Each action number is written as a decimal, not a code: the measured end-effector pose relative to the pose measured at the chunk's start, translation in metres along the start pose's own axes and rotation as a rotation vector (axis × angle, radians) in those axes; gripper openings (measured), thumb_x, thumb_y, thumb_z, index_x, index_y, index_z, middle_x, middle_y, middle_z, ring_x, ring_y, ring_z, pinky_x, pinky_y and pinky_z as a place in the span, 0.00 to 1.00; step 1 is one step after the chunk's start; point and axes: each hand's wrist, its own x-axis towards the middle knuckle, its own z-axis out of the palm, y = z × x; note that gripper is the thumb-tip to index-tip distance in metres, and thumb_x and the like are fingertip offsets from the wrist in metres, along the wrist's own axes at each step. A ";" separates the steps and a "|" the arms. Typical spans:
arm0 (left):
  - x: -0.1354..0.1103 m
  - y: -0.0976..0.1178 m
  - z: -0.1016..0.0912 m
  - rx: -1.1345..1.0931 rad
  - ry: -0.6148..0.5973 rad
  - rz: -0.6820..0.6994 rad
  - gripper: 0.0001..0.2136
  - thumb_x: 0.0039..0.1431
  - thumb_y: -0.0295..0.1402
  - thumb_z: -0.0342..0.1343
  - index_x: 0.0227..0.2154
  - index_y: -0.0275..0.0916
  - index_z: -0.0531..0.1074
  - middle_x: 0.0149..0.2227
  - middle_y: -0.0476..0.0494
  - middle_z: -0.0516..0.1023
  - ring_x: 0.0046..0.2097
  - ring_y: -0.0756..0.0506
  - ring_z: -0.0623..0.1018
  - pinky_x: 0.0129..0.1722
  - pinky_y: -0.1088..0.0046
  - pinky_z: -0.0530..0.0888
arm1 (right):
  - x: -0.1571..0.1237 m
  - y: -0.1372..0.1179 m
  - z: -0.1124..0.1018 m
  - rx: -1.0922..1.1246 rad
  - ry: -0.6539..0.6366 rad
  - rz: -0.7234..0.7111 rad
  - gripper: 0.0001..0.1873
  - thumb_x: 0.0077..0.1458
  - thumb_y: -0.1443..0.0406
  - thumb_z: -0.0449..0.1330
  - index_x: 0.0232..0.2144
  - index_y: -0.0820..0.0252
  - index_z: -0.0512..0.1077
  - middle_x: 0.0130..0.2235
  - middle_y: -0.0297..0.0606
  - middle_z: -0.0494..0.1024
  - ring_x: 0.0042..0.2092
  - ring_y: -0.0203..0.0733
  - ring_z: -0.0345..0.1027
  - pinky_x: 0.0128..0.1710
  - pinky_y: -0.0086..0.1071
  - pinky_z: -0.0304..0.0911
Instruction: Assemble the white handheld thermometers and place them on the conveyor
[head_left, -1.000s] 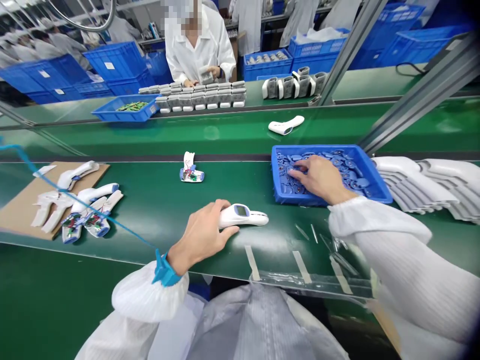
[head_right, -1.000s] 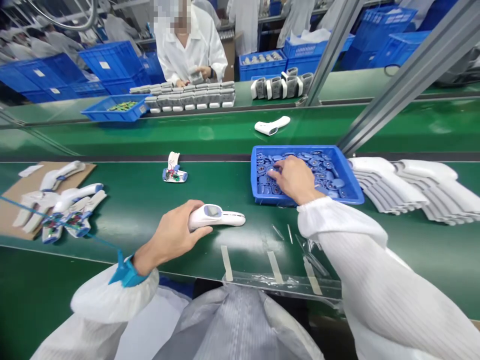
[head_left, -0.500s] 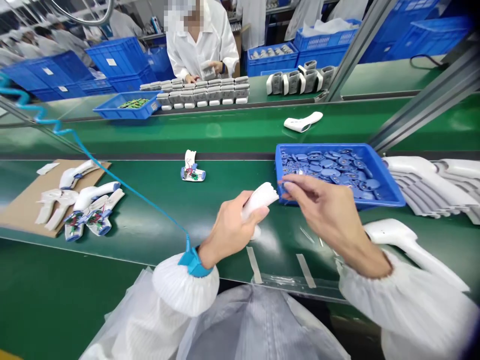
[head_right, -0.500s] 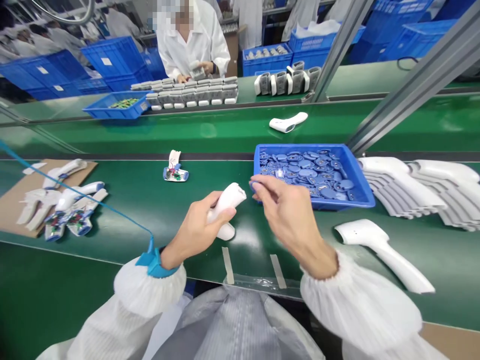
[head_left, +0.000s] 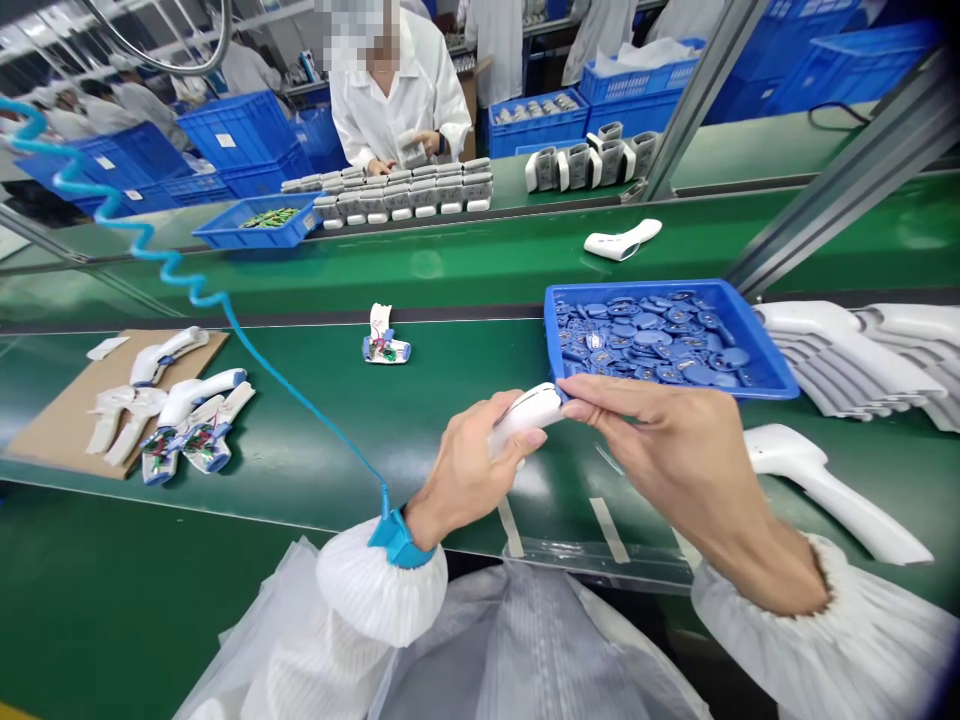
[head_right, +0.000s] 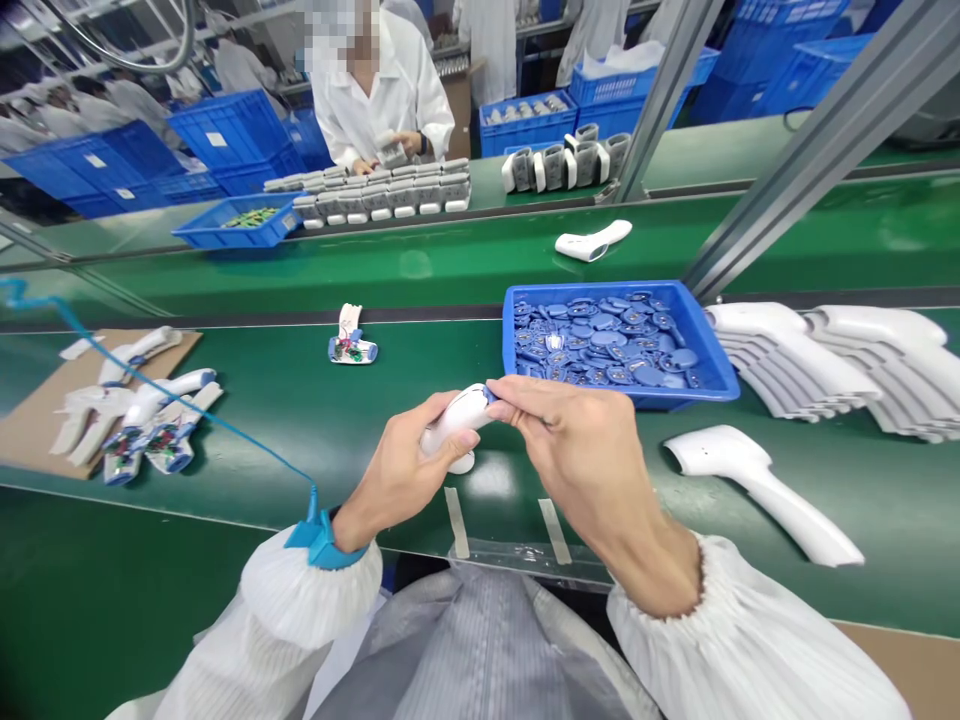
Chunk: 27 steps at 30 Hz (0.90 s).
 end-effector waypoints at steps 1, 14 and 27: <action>0.000 -0.001 0.001 -0.035 0.014 0.001 0.17 0.68 0.40 0.58 0.56 0.41 0.73 0.46 0.47 0.80 0.43 0.46 0.76 0.42 0.72 0.70 | 0.000 -0.001 0.001 -0.014 -0.009 -0.020 0.09 0.61 0.61 0.64 0.40 0.45 0.85 0.45 0.30 0.83 0.46 0.54 0.82 0.50 0.49 0.79; 0.007 -0.011 -0.005 0.188 -0.017 0.151 0.18 0.70 0.43 0.56 0.59 0.44 0.71 0.54 0.45 0.80 0.50 0.42 0.78 0.53 0.64 0.72 | -0.003 -0.001 0.003 -0.067 0.019 -0.047 0.12 0.64 0.60 0.62 0.45 0.48 0.84 0.45 0.34 0.84 0.42 0.51 0.82 0.44 0.44 0.79; 0.006 -0.024 0.015 0.654 0.021 0.306 0.14 0.70 0.41 0.50 0.41 0.38 0.77 0.35 0.41 0.81 0.36 0.42 0.78 0.39 0.64 0.70 | -0.036 0.016 0.031 -0.088 -0.175 0.225 0.12 0.66 0.56 0.56 0.42 0.54 0.76 0.32 0.34 0.82 0.29 0.41 0.75 0.32 0.33 0.68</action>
